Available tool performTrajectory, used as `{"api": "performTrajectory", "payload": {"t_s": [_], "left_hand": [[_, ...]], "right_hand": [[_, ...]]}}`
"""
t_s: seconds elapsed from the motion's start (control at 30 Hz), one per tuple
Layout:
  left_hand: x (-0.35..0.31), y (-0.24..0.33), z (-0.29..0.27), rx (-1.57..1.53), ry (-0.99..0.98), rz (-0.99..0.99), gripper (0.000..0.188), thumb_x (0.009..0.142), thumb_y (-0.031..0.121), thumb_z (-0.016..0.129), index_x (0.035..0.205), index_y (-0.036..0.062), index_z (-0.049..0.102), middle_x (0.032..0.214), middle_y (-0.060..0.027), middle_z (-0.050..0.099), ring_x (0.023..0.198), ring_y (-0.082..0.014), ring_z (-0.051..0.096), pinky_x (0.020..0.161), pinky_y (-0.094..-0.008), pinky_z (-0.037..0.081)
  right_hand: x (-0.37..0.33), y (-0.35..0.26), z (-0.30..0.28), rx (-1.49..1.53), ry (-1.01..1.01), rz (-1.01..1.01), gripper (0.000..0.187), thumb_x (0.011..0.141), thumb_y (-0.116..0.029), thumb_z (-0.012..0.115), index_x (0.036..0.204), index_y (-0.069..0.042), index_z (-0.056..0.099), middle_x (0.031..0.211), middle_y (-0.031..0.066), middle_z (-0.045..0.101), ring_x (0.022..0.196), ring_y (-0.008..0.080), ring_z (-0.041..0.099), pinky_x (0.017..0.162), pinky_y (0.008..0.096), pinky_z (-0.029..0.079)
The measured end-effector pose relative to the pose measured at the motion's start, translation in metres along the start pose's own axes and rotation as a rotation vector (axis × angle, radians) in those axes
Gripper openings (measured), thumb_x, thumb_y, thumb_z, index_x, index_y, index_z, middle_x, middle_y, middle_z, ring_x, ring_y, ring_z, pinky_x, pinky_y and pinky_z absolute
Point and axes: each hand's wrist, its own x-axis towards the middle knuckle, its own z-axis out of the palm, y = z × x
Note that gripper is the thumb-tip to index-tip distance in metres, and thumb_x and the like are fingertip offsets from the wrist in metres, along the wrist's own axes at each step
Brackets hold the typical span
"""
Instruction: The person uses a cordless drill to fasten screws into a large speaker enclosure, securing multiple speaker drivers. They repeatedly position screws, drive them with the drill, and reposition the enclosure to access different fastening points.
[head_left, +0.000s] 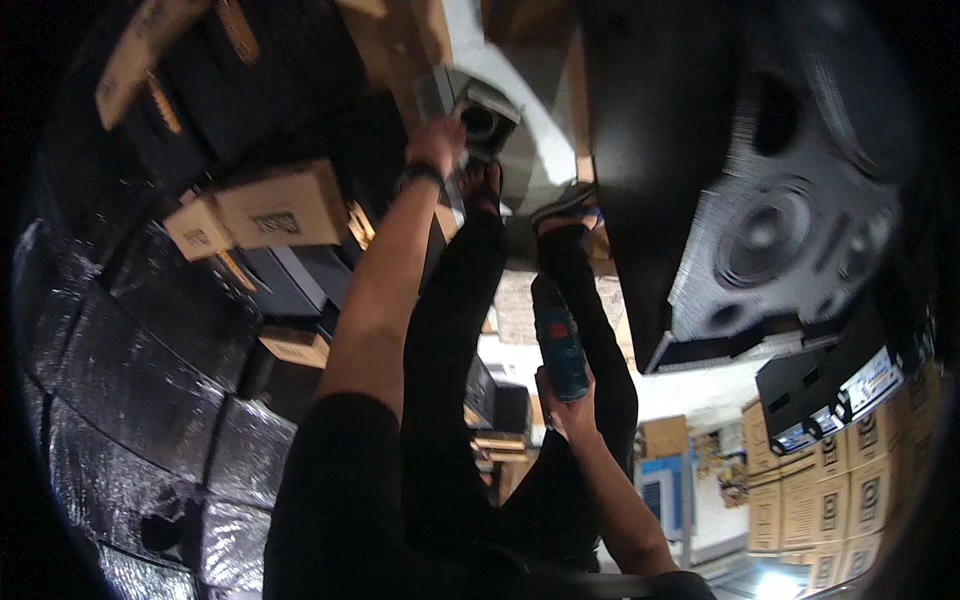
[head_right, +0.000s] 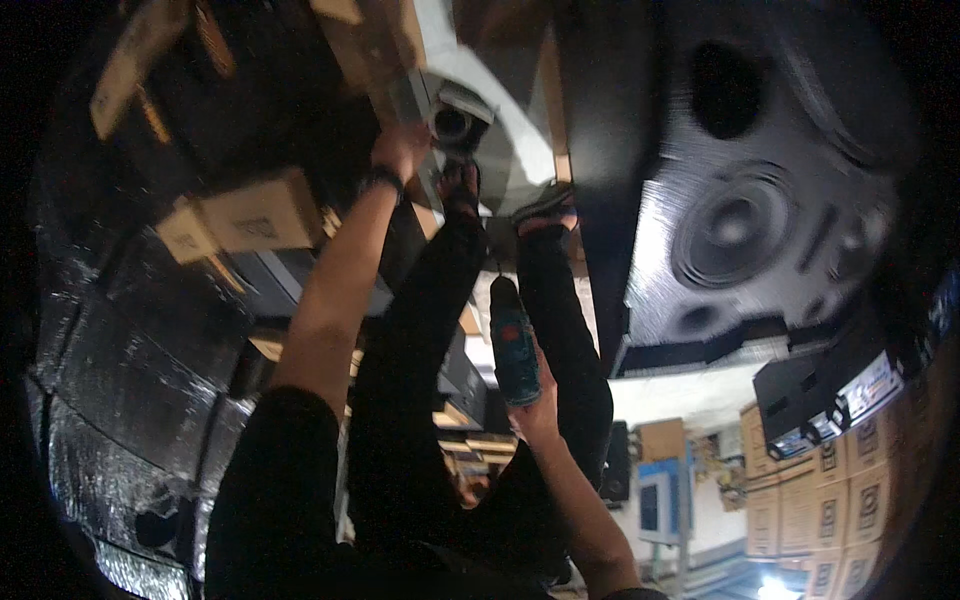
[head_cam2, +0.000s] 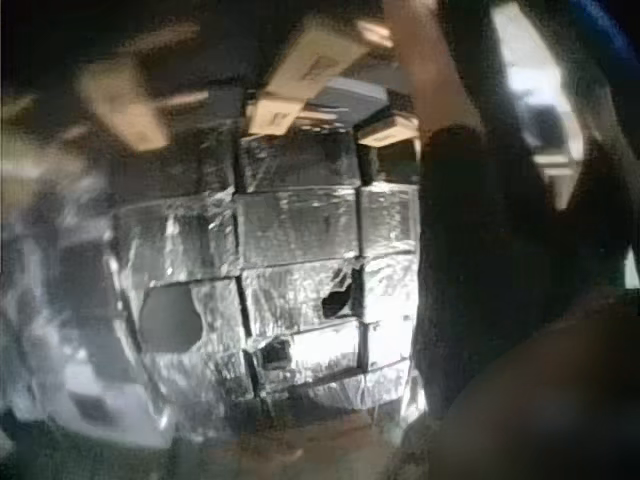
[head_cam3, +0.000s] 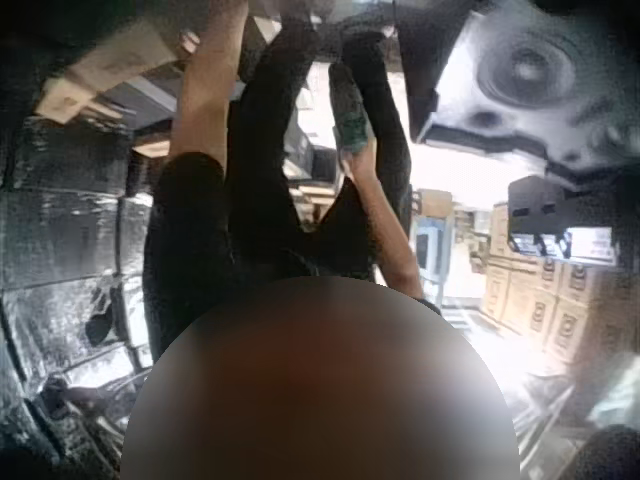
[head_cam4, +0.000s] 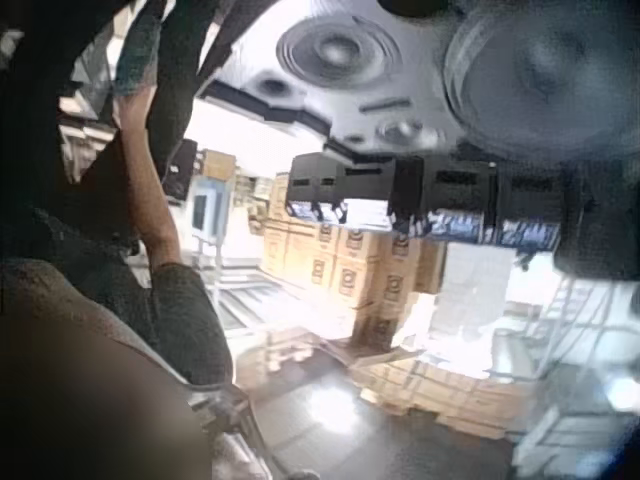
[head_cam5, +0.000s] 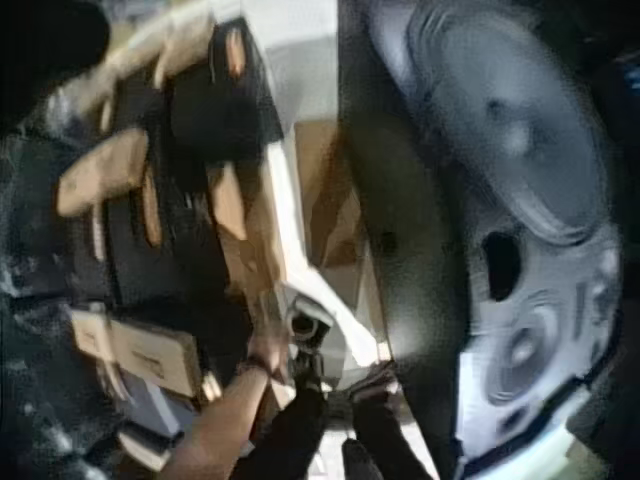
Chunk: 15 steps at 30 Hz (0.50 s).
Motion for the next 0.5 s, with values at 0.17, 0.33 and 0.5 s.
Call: {"api": "performTrajectory", "payload": {"t_s": [0.17,0.33,0.5], "left_hand": [[0.059,0.016,0.092,-0.026,0.025,-0.207,0.031,0.100,0.028,0.054,0.113,0.0093,0.075,0.119,-0.0177,0.073,0.111,-0.0384,0.070,0.090,-0.0532,0.059],[0.064,0.008,0.109,0.160,0.078,-0.156,0.028,0.098,0.024,0.057,0.114,0.0106,0.075,0.119,-0.0163,0.074,0.111,-0.0369,0.071,0.086,-0.0503,0.060],[0.061,-0.011,0.110,0.114,0.089,0.024,0.027,0.099,0.026,0.058,0.117,0.0107,0.072,0.120,-0.0177,0.072,0.104,-0.0372,0.072,0.087,-0.0535,0.058]], "right_hand": [[0.016,0.063,-0.012,0.146,0.020,0.433,0.050,0.090,-0.006,0.074,0.138,-0.005,0.059,0.129,0.0154,0.068,0.113,0.0232,0.070,0.093,0.0357,0.056],[0.037,0.057,-0.014,-0.208,-0.042,0.193,0.025,0.094,-0.007,0.073,0.119,-0.005,0.072,0.111,0.0145,0.075,0.103,0.0271,0.074,0.090,0.0408,0.059],[0.045,0.042,-0.005,-0.011,-0.058,0.432,0.041,0.090,-0.005,0.073,0.129,-0.009,0.063,0.119,0.0163,0.072,0.106,0.0319,0.073,0.085,0.0407,0.061]]}}
